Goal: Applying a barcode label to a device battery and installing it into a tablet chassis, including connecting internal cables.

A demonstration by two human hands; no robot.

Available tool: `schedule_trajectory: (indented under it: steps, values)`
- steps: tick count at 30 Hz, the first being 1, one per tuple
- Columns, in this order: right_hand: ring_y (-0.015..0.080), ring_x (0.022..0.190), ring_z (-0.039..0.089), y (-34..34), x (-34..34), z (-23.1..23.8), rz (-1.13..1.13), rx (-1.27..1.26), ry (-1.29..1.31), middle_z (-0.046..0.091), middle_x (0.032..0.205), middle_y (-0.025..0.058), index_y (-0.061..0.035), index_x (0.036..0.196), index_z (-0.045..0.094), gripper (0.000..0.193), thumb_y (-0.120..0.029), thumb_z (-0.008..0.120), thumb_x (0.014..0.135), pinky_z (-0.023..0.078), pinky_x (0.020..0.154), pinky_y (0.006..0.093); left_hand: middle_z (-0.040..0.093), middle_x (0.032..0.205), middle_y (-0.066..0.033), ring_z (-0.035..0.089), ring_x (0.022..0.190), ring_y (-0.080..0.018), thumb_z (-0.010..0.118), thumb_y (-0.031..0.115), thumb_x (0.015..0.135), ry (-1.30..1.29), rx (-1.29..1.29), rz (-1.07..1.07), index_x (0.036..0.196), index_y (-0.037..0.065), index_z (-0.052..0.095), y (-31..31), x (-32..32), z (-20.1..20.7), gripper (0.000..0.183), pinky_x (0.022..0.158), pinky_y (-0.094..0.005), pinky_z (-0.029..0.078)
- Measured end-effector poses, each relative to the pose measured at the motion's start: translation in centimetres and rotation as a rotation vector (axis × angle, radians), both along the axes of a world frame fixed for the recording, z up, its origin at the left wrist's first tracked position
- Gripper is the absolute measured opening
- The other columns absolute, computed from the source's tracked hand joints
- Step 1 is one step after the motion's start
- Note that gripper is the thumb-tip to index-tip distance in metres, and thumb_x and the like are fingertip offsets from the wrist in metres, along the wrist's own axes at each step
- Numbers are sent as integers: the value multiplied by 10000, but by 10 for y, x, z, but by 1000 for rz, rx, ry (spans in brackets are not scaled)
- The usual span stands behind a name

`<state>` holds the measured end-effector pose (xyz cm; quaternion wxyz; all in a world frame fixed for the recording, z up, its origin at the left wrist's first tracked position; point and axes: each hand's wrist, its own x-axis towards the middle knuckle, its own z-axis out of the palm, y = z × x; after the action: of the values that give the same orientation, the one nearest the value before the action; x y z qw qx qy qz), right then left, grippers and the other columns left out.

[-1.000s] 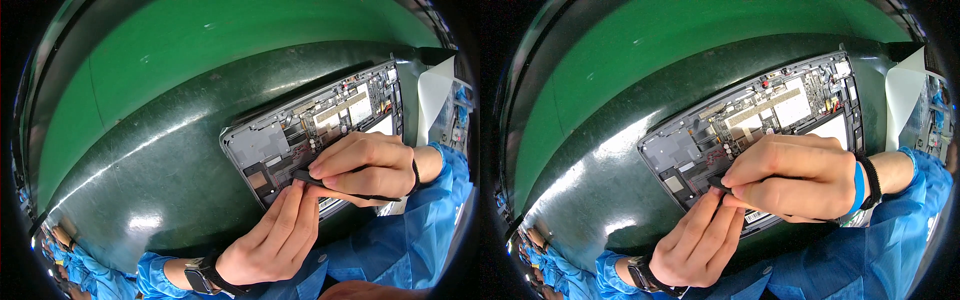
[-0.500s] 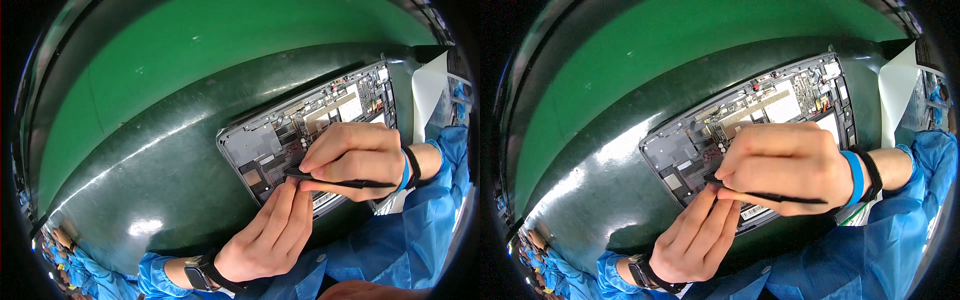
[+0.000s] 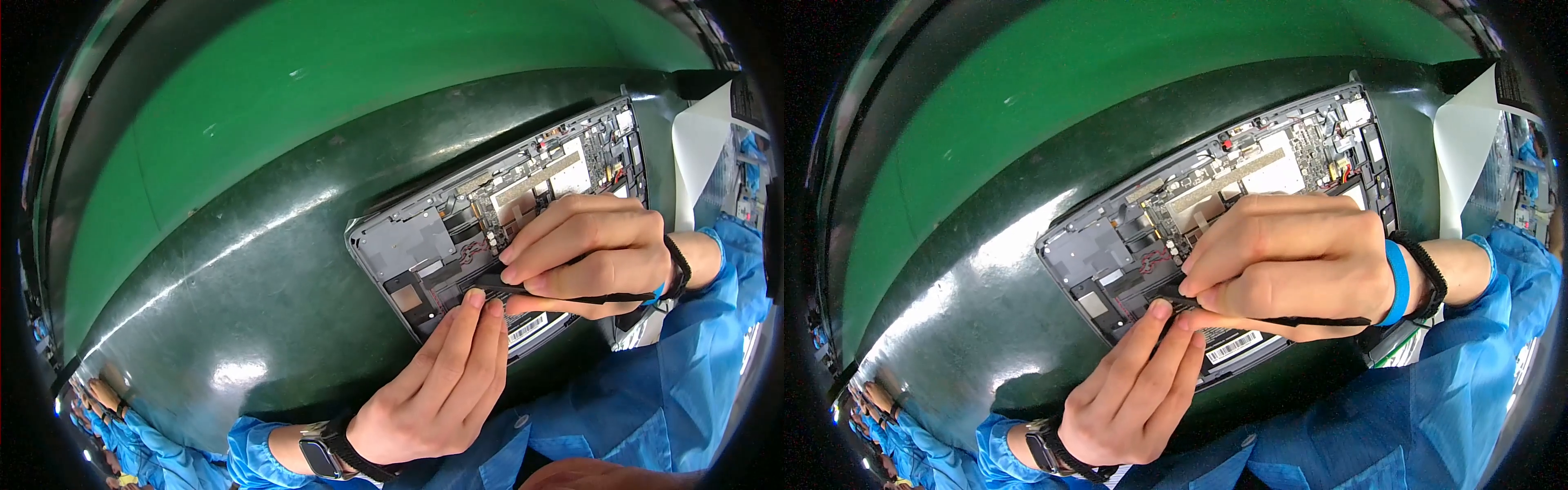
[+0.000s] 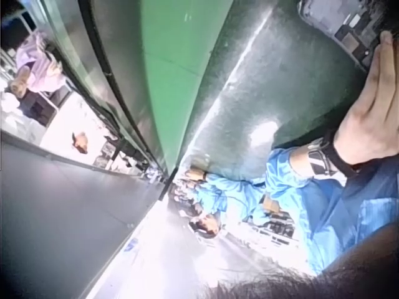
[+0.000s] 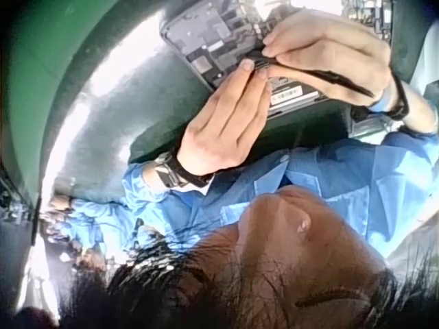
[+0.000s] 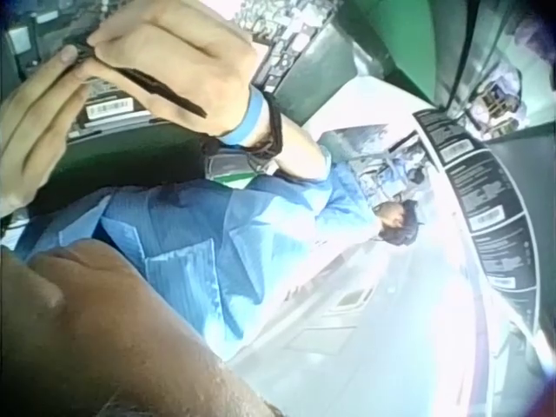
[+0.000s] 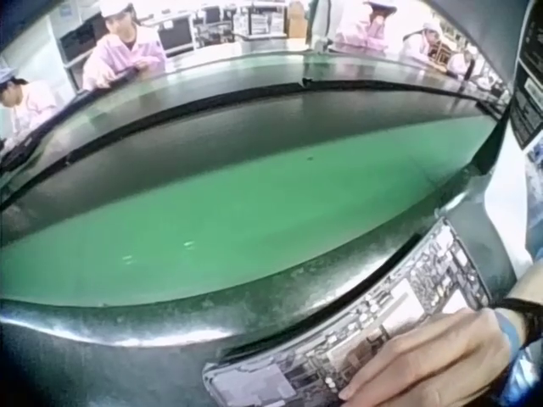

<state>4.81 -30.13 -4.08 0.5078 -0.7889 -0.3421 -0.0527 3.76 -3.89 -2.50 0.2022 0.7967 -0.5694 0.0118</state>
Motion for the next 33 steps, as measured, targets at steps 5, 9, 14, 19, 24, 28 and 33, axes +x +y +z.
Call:
schedule_trajectory:
  steps: [5, 9, 14, 19, 24, 28, 33]
  values:
    - [297, 874, 788, 0, 1, -1, -5, 14, -6, 775, 998, 147, -18, 914, 717, 263, -26, 938, 769, 652, 712, 342, 737, 1246, -150, 727, 1170, -330, 668, 79, 913, 8, 2, 2, 1101, 1, 794, 1, 1, 1, 239, 938, -330, 629]
    - [274, 761, 746, 5, 2, -8, -26, 75, -104, 738, 915, 154, 50, 805, 719, 168, -14, 872, 830, 625, 665, 346, 735, 1252, -153, 723, 1180, -334, 664, 80, 917, 11, 14, -2, 1105, 1, 793, 0, 0, 1, 241, 946, -332, 627]
    - [274, 755, 741, 7, 1, -6, -34, 51, -106, 733, 913, 151, 52, 799, 712, 170, -14, 865, 834, 623, 662, 346, 732, 1260, -154, 718, 1191, -334, 662, 81, 921, 23, 17, 1, 1107, -1, 791, 0, 1, 1, 241, 947, -333, 627]
    - [273, 731, 717, 9, 0, -1, -52, 15, -78, 707, 891, 148, 52, 796, 685, 182, -10, 845, 854, 591, 618, 342, 728, 1265, -163, 716, 1192, -342, 656, 71, 925, 30, 20, -3, 1115, -5, 789, -2, -1, 0, 244, 950, -337, 627]
    - [282, 706, 678, 11, -2, 2, -61, -22, -41, 677, 869, 143, 53, 807, 659, 186, -3, 827, 863, 544, 576, 348, 726, 1263, -166, 715, 1193, -348, 654, 66, 923, 23, 16, 7, 1116, -7, 787, -5, -4, -3, 245, 951, -343, 629]
    - [285, 828, 764, 2, 2, 16, 16, -148, 83, 748, 936, 155, 23, 848, 690, 245, -12, 922, 777, 639, 705, 357, 728, 1253, -164, 714, 1193, -350, 653, 69, 921, 23, 20, 6, 1116, -10, 783, -5, -5, 0, 247, 951, -347, 630]
    - [320, 825, 747, -3, 2, 8, -45, 63, 111, 734, 930, 165, 43, 862, 686, 198, 18, 879, 822, 626, 743, 387, 730, 1252, -157, 716, 1191, -342, 654, 75, 931, 43, 26, 12, 1112, -13, 777, -2, -3, 1, 236, 948, -347, 628]
